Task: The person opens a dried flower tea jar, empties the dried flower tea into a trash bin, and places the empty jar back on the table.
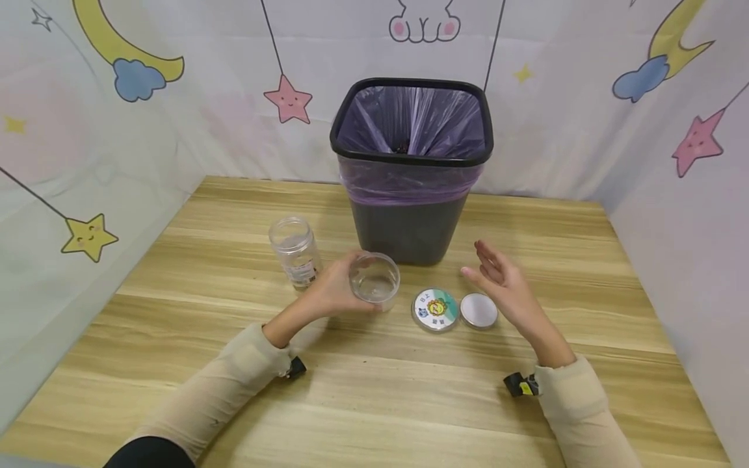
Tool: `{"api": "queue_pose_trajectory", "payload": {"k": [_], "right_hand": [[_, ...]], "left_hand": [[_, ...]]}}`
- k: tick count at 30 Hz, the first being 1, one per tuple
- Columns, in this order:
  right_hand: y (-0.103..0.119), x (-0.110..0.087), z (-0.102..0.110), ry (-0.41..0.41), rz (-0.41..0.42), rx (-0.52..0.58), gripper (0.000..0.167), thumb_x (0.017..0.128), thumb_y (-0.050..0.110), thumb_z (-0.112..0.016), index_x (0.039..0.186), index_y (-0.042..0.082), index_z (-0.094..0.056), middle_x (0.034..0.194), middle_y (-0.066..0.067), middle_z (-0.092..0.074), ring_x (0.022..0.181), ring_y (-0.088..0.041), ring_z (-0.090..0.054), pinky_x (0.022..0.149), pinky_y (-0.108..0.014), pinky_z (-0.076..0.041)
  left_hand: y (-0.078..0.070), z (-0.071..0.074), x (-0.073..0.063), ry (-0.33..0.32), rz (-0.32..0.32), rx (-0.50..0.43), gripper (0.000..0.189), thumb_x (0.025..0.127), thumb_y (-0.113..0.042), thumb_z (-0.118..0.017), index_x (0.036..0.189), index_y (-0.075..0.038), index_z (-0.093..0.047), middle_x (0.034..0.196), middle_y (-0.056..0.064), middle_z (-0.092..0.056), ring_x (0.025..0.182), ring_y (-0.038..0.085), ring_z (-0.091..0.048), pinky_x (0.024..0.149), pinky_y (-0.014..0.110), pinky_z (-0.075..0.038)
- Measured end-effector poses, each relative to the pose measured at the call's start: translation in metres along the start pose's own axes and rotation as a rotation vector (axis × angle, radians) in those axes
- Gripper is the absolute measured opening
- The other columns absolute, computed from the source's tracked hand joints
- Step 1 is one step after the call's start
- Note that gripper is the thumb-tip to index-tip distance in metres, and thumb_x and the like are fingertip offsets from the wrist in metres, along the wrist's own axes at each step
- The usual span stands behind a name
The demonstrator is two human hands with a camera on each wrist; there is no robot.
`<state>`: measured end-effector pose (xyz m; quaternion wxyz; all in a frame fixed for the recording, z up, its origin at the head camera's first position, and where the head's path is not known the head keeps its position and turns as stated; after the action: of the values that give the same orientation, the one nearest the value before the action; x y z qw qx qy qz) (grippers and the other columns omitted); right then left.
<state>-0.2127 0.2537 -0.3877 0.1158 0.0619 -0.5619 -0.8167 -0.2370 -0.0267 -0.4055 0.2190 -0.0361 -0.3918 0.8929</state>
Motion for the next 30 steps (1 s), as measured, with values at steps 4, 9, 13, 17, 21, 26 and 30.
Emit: {"api": "queue_pose_trajectory", "payload": {"k": [4,9,13,17,21,26,30], "right_hand": [[-0.001,-0.002,-0.001,0.002,0.008,-0.007,0.069,0.104,0.024,-0.057,0.157,-0.001,-0.021,0.161,-0.018,-0.023,0.146,-0.038,-0.024,0.100,-0.012,-0.037],[-0.003,-0.005,-0.002,0.007,0.005,-0.005,0.067,0.104,0.024,-0.055,0.157,-0.001,-0.021,0.160,-0.018,-0.024,0.145,-0.038,-0.024,0.100,-0.011,-0.036],[-0.005,-0.005,-0.002,0.006,0.010,-0.003,0.067,0.104,0.024,-0.055,0.156,-0.003,-0.021,0.160,-0.019,-0.025,0.145,-0.039,-0.024,0.100,-0.010,-0.036],[-0.007,-0.006,-0.002,0.011,0.014,0.003,0.067,0.105,0.023,-0.054,0.156,-0.004,-0.021,0.160,-0.021,-0.024,0.145,-0.040,-0.023,0.101,-0.010,-0.035],[-0.009,-0.007,-0.001,0.005,0.011,0.004,0.066,0.105,0.022,-0.054,0.156,-0.004,-0.021,0.160,-0.022,-0.023,0.145,-0.041,-0.023,0.101,-0.010,-0.035],[-0.012,-0.009,0.003,-0.006,0.002,-0.007,0.066,0.105,0.023,-0.054,0.156,-0.003,-0.021,0.160,-0.022,-0.024,0.145,-0.041,-0.024,0.100,-0.010,-0.036],[-0.015,-0.012,0.007,-0.006,-0.017,-0.017,0.067,0.105,0.024,-0.053,0.157,-0.001,-0.020,0.160,-0.020,-0.023,0.145,-0.040,-0.023,0.100,-0.010,-0.036]], "left_hand": [[0.004,-0.004,0.000,0.023,0.017,-0.024,0.098,0.059,-0.032,-0.098,0.139,-0.001,-0.048,0.133,0.015,-0.060,0.122,0.031,-0.057,0.101,0.044,-0.045],[0.007,-0.003,-0.001,0.031,0.033,-0.058,0.098,0.059,-0.032,-0.098,0.139,-0.002,-0.049,0.134,0.015,-0.060,0.123,0.029,-0.056,0.103,0.043,-0.045],[0.009,-0.003,-0.001,0.038,0.051,-0.088,0.099,0.061,-0.031,-0.098,0.141,-0.002,-0.047,0.136,0.015,-0.059,0.125,0.027,-0.055,0.104,0.042,-0.043],[0.011,-0.003,-0.001,0.038,0.062,-0.106,0.104,0.062,-0.030,-0.097,0.145,-0.002,-0.042,0.138,0.015,-0.056,0.127,0.028,-0.054,0.105,0.042,-0.043],[0.014,-0.003,-0.002,0.029,0.082,-0.087,0.114,0.062,-0.035,-0.097,0.152,-0.004,-0.034,0.145,0.019,-0.048,0.132,0.033,-0.048,0.107,0.047,-0.041],[0.014,0.000,-0.006,0.022,0.103,-0.078,0.120,0.067,-0.048,-0.090,0.157,-0.006,-0.024,0.153,0.019,-0.040,0.136,0.033,-0.043,0.107,0.050,-0.039],[0.011,0.007,-0.014,0.001,0.110,-0.075,0.119,0.070,-0.057,-0.085,0.158,-0.004,-0.024,0.153,0.014,-0.042,0.137,0.029,-0.043,0.108,0.050,-0.038]]}}
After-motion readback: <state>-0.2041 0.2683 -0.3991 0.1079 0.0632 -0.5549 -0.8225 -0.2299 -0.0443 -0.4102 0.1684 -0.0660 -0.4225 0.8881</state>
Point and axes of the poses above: each hand's wrist, its own x-axis towards the middle knuckle, its own z-axis out of the back of the hand, y = z × x, the point moved 7 cm from there along x, towards the middle knuckle
